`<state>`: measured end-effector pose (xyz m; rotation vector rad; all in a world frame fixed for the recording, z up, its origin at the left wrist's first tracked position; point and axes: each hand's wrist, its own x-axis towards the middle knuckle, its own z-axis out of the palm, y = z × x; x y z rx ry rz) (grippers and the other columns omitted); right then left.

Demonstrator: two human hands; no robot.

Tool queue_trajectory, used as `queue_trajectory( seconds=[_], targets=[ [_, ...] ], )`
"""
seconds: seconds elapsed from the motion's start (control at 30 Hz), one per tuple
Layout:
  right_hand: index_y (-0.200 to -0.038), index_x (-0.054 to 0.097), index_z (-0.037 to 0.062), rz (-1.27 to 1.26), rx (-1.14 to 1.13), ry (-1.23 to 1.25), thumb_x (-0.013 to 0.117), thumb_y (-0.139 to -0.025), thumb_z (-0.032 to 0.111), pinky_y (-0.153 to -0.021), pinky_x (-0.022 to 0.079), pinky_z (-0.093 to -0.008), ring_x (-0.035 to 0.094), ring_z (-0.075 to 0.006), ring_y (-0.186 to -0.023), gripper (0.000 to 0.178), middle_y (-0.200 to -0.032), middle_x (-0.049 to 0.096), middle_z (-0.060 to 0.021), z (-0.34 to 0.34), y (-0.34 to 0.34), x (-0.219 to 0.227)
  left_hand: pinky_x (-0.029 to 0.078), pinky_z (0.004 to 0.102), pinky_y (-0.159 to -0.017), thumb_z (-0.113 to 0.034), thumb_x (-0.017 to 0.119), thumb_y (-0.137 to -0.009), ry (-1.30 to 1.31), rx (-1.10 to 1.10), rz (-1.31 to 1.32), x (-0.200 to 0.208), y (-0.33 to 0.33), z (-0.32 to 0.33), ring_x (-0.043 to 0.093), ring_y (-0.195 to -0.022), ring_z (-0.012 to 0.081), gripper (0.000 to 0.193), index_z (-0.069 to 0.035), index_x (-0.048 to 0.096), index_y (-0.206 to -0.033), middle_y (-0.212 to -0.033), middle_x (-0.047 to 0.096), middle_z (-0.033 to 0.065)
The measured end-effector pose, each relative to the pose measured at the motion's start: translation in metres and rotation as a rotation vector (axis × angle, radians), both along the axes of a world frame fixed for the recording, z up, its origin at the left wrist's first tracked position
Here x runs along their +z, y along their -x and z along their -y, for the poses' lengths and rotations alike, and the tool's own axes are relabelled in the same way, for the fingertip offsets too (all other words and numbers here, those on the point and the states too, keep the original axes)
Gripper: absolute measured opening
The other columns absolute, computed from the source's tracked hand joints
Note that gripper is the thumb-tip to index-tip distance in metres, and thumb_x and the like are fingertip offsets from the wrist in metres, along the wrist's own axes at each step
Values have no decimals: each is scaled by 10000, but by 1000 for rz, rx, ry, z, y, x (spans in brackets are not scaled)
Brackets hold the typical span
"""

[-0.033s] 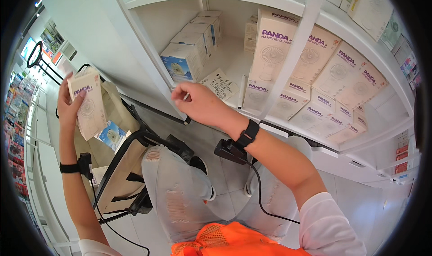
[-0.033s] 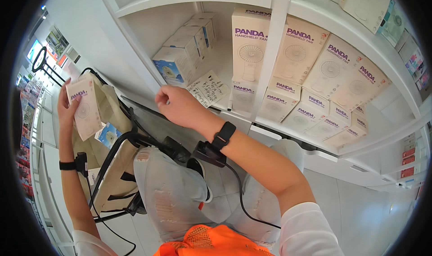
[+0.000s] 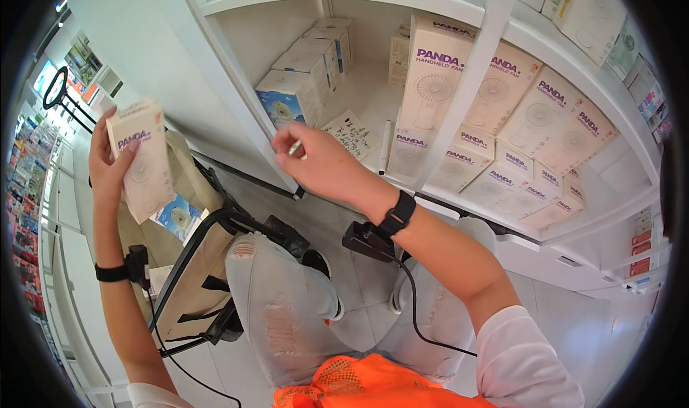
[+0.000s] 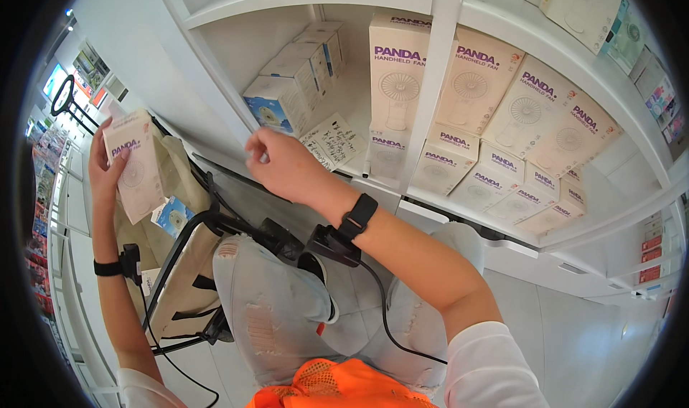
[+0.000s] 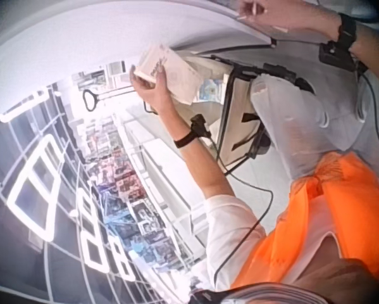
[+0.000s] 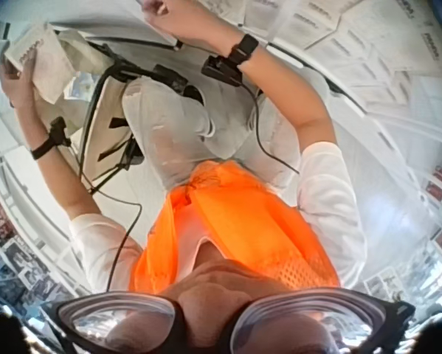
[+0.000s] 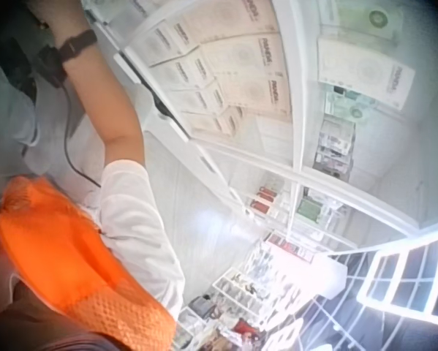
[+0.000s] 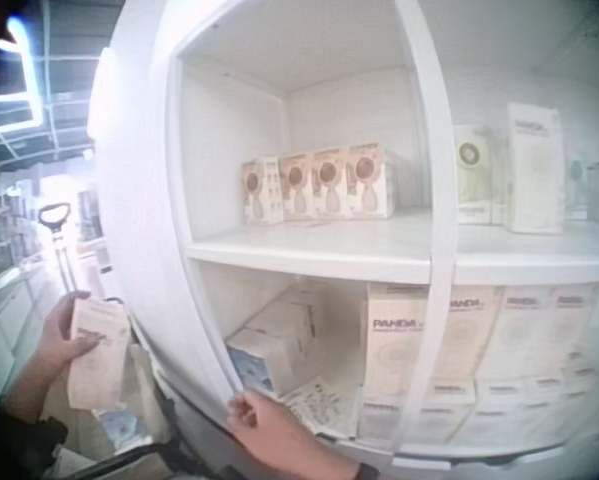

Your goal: The person stocks a retail shelf with boxed items by taking them from a cart and placing them onto the shelf, while referencing a handwritten list.

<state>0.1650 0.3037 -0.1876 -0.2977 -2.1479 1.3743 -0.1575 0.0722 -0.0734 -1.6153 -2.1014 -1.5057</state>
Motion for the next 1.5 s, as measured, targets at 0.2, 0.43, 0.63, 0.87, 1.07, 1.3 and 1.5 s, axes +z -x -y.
queue_trajectory(
  seconds=[0.2, 0.43, 0.63, 0.87, 1.07, 1.3, 1.5],
  targets=[
    [-1387, 487, -9, -277, -151, -187, 786, -859, 182, -969, 511, -401, 604, -339, -1132, 637, -1358, 507, -223, 8, -31, 73, 480, 349, -1063, -92, 820, -763, -53, -180, 46, 1, -169, -86, 593, -1250, 216, 845, -26, 420, -1505, -1376, 582, 128],
    [-1491, 397, 16, 76, -426, -643, 710, -848, 15, -1087, 455, -491, 451, -453, -1385, 716, -1475, 446, -242, -6, -47, 66, 414, 386, -1133, -75, 886, -659, -133, -438, 317, -61, -191, -164, 521, -1340, 248, 1041, -64, 356, -1554, -1449, 508, 126],
    [-1524, 373, 49, 256, -489, -972, 650, -784, -85, -1120, 441, -488, 429, -478, -1400, 801, -1471, 455, -238, -14, -40, 40, 384, 431, -1175, -96, 946, -584, 102, -520, 301, -99, -190, -178, 442, -1426, 295, 1274, -137, 214, -1626, -1552, 430, 111],
    [-1565, 342, 116, 339, -369, -777, 701, -760, -56, -985, 535, -478, 534, -423, -1278, 898, -1359, 542, -179, -27, -28, 46, 398, 430, -1172, -115, 958, -616, -43, -571, 178, -128, -182, -197, 394, -1457, 354, 1252, -59, 203, -1612, -1609, 349, 153],
    [-1541, 394, 117, 611, -528, -964, 733, -776, 12, -1011, 529, -473, 538, -424, -1251, 843, -1329, 537, -188, -55, 4, 50, 429, 470, -1127, -150, 900, -708, 12, -239, 256, -157, -182, -222, 454, -1372, 466, 1036, 15, 302, -1537, -1504, 438, 260],
    [-1492, 455, 158, 988, -792, -971, 663, -830, 61, -1066, 461, -546, 512, -398, -1302, 701, -1380, 515, -169, -93, 71, 48, 461, 447, -1078, -93, 736, -828, -199, -376, 712, -240, -199, -285, 538, -1312, 452, 781, 46, 353, -1494, -1411, 517, 355],
    [-1495, 437, 186, 1195, -847, -730, 593, -923, 126, -1113, 427, -552, 451, -375, -1390, 596, -1485, 444, -151, -163, 71, 25, 494, 404, -1020, -41, 644, -834, 383, -363, 846, -244, -214, -292, 580, -1319, 325, 692, 44, 434, -1487, -1369, 594, 301]
  ],
)
